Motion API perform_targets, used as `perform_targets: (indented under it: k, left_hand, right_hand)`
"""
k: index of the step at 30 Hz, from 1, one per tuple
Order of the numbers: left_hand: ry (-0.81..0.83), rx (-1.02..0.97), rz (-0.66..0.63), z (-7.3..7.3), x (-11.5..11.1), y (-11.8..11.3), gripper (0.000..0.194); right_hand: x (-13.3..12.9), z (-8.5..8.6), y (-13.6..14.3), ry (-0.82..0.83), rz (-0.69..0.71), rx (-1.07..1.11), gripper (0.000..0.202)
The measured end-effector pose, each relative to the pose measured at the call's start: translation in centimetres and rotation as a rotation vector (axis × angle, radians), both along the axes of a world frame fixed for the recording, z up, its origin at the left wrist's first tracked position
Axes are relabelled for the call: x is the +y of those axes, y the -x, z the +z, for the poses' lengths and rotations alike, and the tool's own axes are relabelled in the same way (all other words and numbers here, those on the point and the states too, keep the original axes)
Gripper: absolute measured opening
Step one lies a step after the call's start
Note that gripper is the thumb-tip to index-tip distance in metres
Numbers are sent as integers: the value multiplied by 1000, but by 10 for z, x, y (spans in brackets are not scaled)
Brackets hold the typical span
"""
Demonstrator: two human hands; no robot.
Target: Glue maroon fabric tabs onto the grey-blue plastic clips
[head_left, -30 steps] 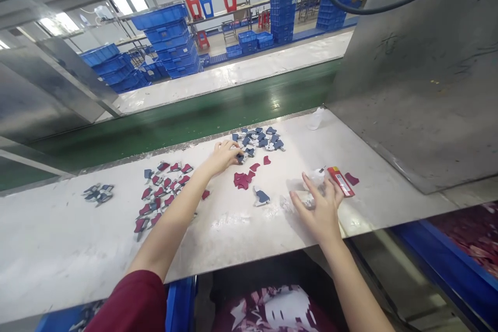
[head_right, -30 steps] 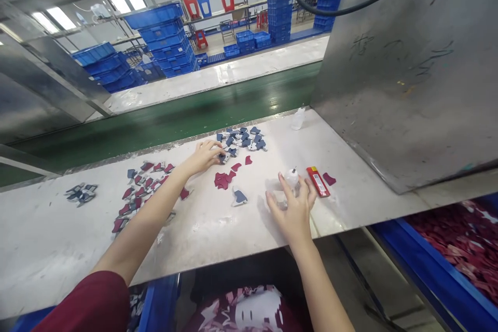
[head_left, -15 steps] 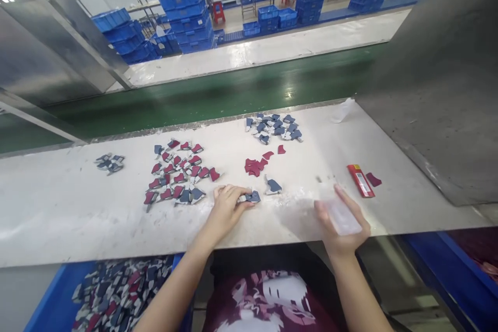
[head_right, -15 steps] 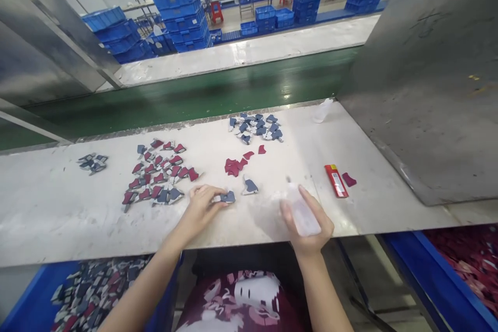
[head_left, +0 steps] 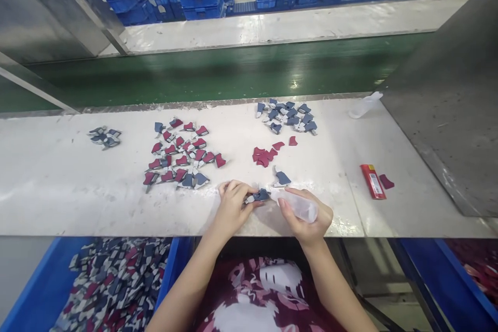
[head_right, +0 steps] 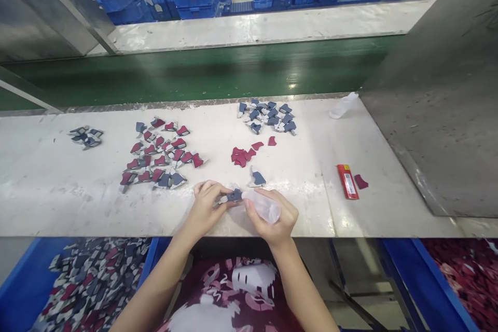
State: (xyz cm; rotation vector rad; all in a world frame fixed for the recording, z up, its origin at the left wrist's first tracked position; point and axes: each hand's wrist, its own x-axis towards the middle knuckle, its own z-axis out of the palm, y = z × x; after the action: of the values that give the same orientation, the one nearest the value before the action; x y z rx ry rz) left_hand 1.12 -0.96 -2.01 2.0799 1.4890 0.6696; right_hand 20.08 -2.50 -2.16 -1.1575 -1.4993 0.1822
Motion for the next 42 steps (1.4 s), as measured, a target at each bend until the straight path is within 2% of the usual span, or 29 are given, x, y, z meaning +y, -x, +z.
perform_targets:
  k: [17, 28, 42]
  left_hand:
    - [-9, 6, -2, -3, -1, -1, 7]
    - [17, 15, 10, 0, 0, -2, 8]
    - [4, 9, 15, 2, 0, -3, 10]
  right_hand:
    - [-1, -1, -1, 41, 20, -29, 18]
    - [-4, -6, -2, 38, -68, -12, 13]
    - [-11, -6, -4, 84, -49, 50, 7]
